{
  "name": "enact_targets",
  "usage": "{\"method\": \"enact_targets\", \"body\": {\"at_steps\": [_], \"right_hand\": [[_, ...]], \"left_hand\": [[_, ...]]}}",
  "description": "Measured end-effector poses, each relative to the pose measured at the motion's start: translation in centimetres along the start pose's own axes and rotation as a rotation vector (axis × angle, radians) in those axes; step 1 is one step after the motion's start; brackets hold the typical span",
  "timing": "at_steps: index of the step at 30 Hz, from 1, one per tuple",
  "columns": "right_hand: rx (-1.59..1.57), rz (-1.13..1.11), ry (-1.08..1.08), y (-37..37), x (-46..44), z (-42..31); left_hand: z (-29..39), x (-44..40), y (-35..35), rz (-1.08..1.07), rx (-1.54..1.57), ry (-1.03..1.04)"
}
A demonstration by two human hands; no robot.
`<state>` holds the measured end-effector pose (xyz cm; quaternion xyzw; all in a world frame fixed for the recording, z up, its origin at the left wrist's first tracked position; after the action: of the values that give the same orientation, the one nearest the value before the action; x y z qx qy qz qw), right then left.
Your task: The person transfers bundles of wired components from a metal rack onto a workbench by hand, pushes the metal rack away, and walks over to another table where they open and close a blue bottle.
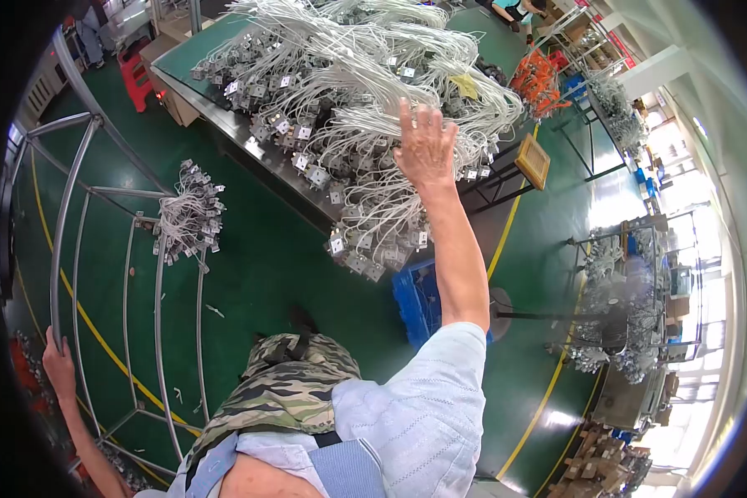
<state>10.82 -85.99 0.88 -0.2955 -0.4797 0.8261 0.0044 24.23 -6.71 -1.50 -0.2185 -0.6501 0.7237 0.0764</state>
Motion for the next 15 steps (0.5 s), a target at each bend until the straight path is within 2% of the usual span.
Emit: {"method": "enact_targets", "body": {"at_steps": [3, 5, 6, 7, 9, 11, 13, 15], "right_hand": [[-0.119, 0.117, 0.043, -3.0, 2.8, -1.8], [-0.304, 0.182, 0.012, -3.2, 5.2, -5.2], [-0.416, 0.074, 0.028, -3.0, 6.2, -8.2], [-0.517, -0.048, 0.038, -2.9, 7.4, -11.2], [-0.820, -0.175, -0.051, -1.3, 10.5, -18.4], [-1.162, -0.586, 0.021, 0.9, 13.7, -26.3], [-1.306, -0.790, -0.064, 2.6, 16.9, -33.7], [-1.275, -0.947, -0.127, 3.0, 18.1, -39.9]], "left_hand": [[0.6, 0.0, -0.2, 0.006, 0.007, 0.007], [0.6, 0.0, -0.2, -0.113, -0.103, -0.159], [2.6, -0.4, -1.4, -0.056, -0.019, -0.099], [1.6, 0.0, -0.9, -0.047, -0.060, -0.124], [4.1, -1.0, -2.4, -0.020, -0.035, -0.094], [4.9, -1.1, -3.1, 0.011, 0.026, -0.072], [4.4, -1.1, -3.1, -0.013, 0.065, -0.107], [3.8, -1.1, -2.9, -0.033, 0.113, -0.113]]}}
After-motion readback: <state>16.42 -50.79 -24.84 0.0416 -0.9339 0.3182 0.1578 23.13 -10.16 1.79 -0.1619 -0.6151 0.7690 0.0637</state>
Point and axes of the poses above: each hand's wrist, its own x-axis away from the middle knuckle, its own y-axis out of the palm, z = x × y, the point moved 6 cm from there along -x, towards the middle knuckle, and after that the axes turned 7 degrees about y, right-handed, at the moved point
